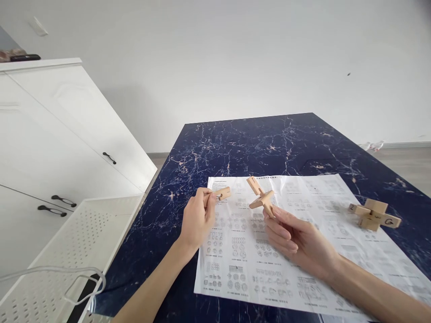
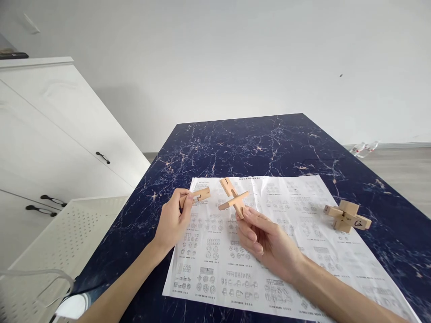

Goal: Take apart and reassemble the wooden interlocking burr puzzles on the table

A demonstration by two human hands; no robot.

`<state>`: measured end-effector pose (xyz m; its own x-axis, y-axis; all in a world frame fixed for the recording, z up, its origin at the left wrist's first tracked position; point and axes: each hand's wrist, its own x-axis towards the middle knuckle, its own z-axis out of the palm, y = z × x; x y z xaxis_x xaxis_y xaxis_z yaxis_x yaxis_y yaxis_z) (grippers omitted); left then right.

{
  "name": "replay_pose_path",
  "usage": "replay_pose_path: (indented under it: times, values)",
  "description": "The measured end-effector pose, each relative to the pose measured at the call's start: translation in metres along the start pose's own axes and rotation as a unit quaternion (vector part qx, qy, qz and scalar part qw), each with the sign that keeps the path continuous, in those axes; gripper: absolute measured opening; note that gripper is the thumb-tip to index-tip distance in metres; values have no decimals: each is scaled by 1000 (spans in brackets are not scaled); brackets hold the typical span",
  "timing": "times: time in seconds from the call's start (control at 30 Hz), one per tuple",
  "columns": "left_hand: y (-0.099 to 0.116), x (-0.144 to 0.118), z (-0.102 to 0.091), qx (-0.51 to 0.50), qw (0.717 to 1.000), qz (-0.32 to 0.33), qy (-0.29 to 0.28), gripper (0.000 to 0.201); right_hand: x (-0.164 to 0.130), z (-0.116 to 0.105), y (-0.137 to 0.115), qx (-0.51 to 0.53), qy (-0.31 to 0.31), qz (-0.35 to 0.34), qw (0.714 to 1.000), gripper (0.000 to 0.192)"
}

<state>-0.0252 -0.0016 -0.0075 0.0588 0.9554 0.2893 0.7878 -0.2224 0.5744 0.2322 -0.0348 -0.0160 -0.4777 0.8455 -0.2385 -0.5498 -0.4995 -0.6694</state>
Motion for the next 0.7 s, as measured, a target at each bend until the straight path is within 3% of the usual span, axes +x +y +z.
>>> replay_pose_path:
  times: [0.27, 0.5, 0.57, 0.63, 0.7]
  values:
    - [-27, 18, 1, 123, 992, 1, 24, 37, -2, 1, 2, -24, -29, 11, 999, 31]
    - [-28, 15, 3, 158, 985, 23, 69, 12, -4, 0, 5, -50, -52, 13, 997, 32]
    - [-19, 13, -1, 113, 989, 60, 75, 13, -5, 0, 6, -71, -66, 11, 995, 33]
    - [-9, 9, -7, -23, 990, 116, 71, 19, -6, 1, 7, -94, -82, 13, 992, 33]
    - [2, 3, -11, -168, 978, 119, 14, 30, -7, 2, 8, -118, -96, 15, 988, 33]
